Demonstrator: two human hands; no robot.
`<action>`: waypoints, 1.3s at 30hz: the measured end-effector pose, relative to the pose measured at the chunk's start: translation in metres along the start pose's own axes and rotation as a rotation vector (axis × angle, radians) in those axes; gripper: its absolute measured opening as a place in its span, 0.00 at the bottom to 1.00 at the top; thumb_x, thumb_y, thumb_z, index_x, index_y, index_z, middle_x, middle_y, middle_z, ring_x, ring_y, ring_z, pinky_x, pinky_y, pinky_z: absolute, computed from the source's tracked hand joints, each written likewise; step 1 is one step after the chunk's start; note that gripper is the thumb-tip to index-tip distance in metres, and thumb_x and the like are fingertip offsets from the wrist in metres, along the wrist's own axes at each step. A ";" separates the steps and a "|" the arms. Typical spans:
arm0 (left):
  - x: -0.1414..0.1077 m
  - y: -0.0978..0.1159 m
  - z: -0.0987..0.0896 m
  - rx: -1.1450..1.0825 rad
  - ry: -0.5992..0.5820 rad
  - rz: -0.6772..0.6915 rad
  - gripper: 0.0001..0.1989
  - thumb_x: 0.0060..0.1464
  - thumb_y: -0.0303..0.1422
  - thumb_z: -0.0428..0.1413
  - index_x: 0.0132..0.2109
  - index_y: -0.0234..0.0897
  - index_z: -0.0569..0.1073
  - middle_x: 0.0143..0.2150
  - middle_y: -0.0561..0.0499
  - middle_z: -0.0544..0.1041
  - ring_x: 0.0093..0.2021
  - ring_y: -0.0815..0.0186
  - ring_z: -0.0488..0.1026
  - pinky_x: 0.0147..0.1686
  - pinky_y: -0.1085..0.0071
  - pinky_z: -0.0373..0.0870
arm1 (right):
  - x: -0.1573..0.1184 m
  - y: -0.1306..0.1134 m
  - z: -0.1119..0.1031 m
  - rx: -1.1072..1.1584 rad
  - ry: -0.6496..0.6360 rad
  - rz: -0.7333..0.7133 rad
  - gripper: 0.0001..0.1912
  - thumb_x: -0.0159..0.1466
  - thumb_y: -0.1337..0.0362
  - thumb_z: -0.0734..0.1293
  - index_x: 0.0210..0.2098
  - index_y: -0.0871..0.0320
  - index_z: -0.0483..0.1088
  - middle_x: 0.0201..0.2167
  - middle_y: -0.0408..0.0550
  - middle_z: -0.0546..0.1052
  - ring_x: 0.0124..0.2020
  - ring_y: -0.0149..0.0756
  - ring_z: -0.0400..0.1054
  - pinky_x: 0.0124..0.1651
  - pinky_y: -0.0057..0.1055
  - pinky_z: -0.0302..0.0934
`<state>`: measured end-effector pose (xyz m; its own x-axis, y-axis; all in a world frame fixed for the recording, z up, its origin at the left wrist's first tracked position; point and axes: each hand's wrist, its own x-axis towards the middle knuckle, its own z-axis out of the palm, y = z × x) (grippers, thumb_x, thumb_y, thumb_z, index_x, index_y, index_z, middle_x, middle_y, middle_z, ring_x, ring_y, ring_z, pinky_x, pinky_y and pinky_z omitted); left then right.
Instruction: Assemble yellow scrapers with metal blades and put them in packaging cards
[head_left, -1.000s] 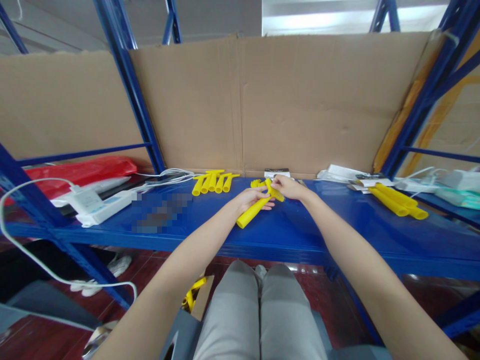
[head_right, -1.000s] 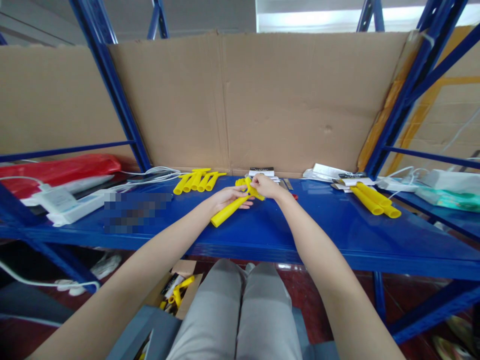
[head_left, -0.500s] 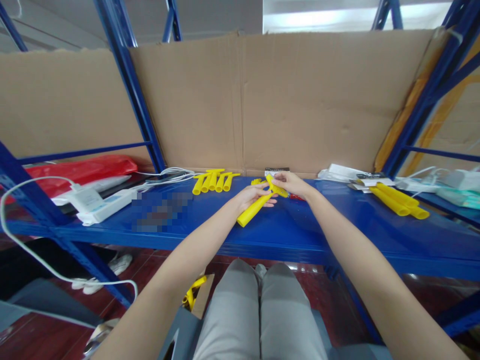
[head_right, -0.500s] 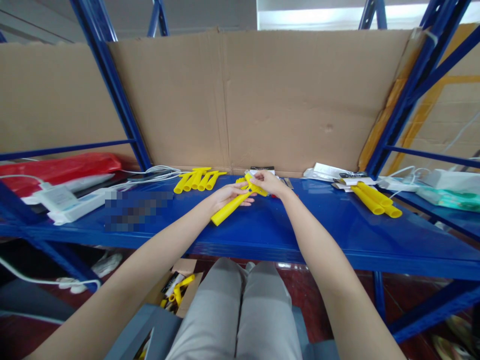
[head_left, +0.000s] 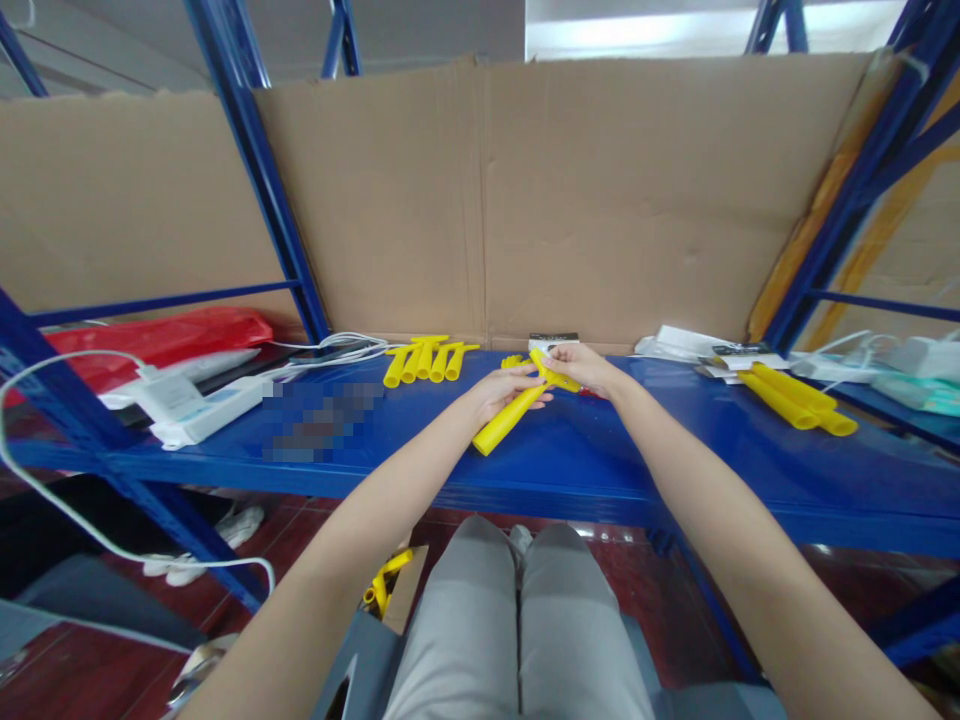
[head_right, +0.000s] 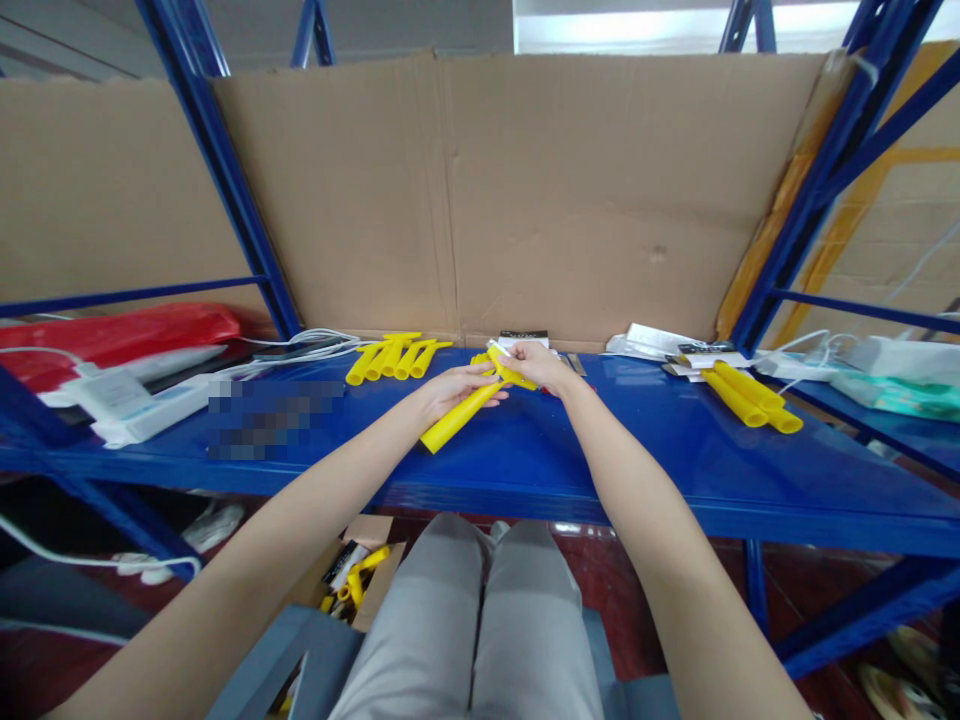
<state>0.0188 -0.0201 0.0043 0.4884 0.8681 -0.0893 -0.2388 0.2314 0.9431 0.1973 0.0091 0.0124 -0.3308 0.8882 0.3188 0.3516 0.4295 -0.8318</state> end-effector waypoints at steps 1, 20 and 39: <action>0.001 -0.001 -0.001 0.014 0.015 0.004 0.24 0.52 0.16 0.58 0.56 0.31 0.69 0.40 0.41 0.80 0.32 0.63 0.80 0.40 0.65 0.78 | 0.000 0.001 0.001 -0.017 0.011 0.012 0.26 0.48 0.41 0.72 0.24 0.57 0.64 0.19 0.39 0.66 0.21 0.26 0.55 0.23 0.25 0.48; 0.005 -0.003 -0.005 0.054 0.089 -0.061 0.18 0.51 0.15 0.55 0.49 0.29 0.70 0.32 0.45 0.78 0.26 0.62 0.78 0.30 0.67 0.78 | 0.000 0.008 0.007 -0.073 -0.032 0.023 0.22 0.51 0.44 0.70 0.28 0.57 0.67 0.25 0.41 0.72 0.28 0.31 0.64 0.32 0.28 0.58; 0.006 -0.002 -0.007 0.022 0.115 -0.067 0.21 0.49 0.15 0.57 0.50 0.30 0.69 0.32 0.45 0.78 0.26 0.60 0.79 0.27 0.67 0.77 | 0.003 0.027 -0.053 -0.554 0.449 0.236 0.06 0.59 0.66 0.64 0.31 0.61 0.74 0.30 0.53 0.79 0.32 0.38 0.72 0.38 0.32 0.64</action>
<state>0.0165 -0.0119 -0.0009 0.4031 0.8958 -0.1872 -0.1899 0.2819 0.9405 0.2528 0.0320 0.0148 0.1556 0.8972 0.4134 0.7973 0.1330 -0.5888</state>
